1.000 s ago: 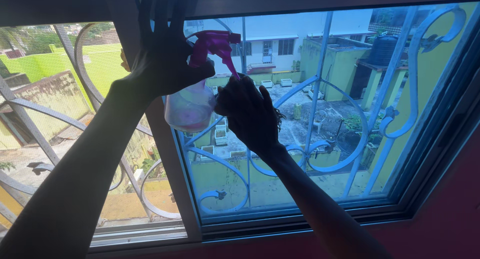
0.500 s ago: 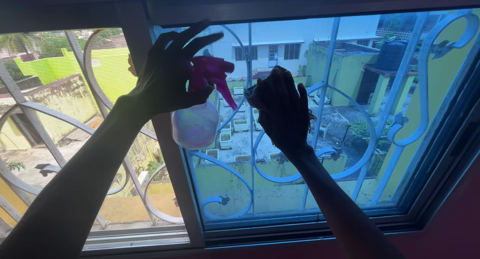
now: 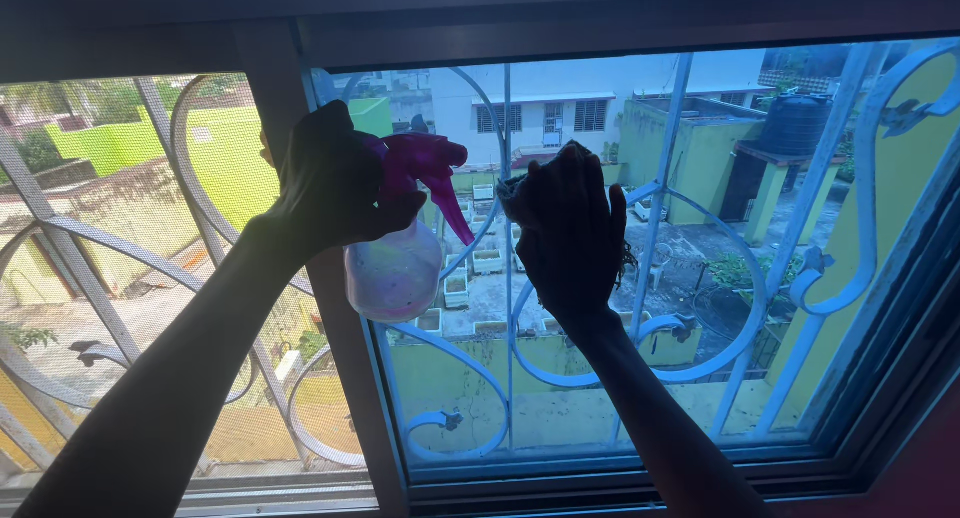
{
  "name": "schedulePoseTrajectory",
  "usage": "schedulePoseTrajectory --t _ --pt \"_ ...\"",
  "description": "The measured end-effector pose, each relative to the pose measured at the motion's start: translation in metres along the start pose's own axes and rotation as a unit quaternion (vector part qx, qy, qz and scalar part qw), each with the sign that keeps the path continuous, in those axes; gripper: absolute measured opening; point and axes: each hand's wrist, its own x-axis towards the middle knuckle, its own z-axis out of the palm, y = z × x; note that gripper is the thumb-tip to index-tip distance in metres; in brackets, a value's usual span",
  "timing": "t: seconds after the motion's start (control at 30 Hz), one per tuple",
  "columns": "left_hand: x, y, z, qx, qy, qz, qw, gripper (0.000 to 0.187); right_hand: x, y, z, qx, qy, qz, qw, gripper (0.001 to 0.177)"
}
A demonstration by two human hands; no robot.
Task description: The person cleans a window with a decorative metal grille by repeatedly spraying a cleaning solution and wiping the glass with a cloth. They work methodically across different sections of the window, including the frame and grille, from an indoor viewpoint.
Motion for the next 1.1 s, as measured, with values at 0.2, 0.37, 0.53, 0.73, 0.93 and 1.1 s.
schedulePoseTrajectory --t 0.2,0.37,0.53,0.73,0.93,1.1 --pt "-0.006 -0.004 0.006 0.021 -0.005 -0.001 1.000 0.013 0.018 -0.042 -0.002 -0.004 -0.018 0.026 0.999 0.050" --pt "-0.004 -0.004 0.009 0.059 -0.014 -0.018 0.998 0.017 0.021 -0.088 -0.018 0.149 -0.050 -0.023 0.987 0.046" --pt "0.001 0.005 0.000 0.045 -0.036 -0.010 0.998 0.031 0.016 -0.080 -0.014 0.063 0.025 -0.092 0.993 0.045" --pt "0.002 0.002 0.001 0.035 -0.021 -0.028 0.999 0.010 0.013 -0.025 -0.015 0.006 -0.016 -0.009 1.000 0.056" --pt "0.000 0.000 0.000 -0.016 0.004 -0.001 1.000 0.004 0.000 0.024 -0.022 -0.049 -0.080 0.108 0.990 0.062" --pt "-0.001 -0.001 0.002 0.017 0.008 -0.013 1.000 0.011 -0.013 0.039 -0.015 -0.027 -0.016 0.082 0.996 0.077"
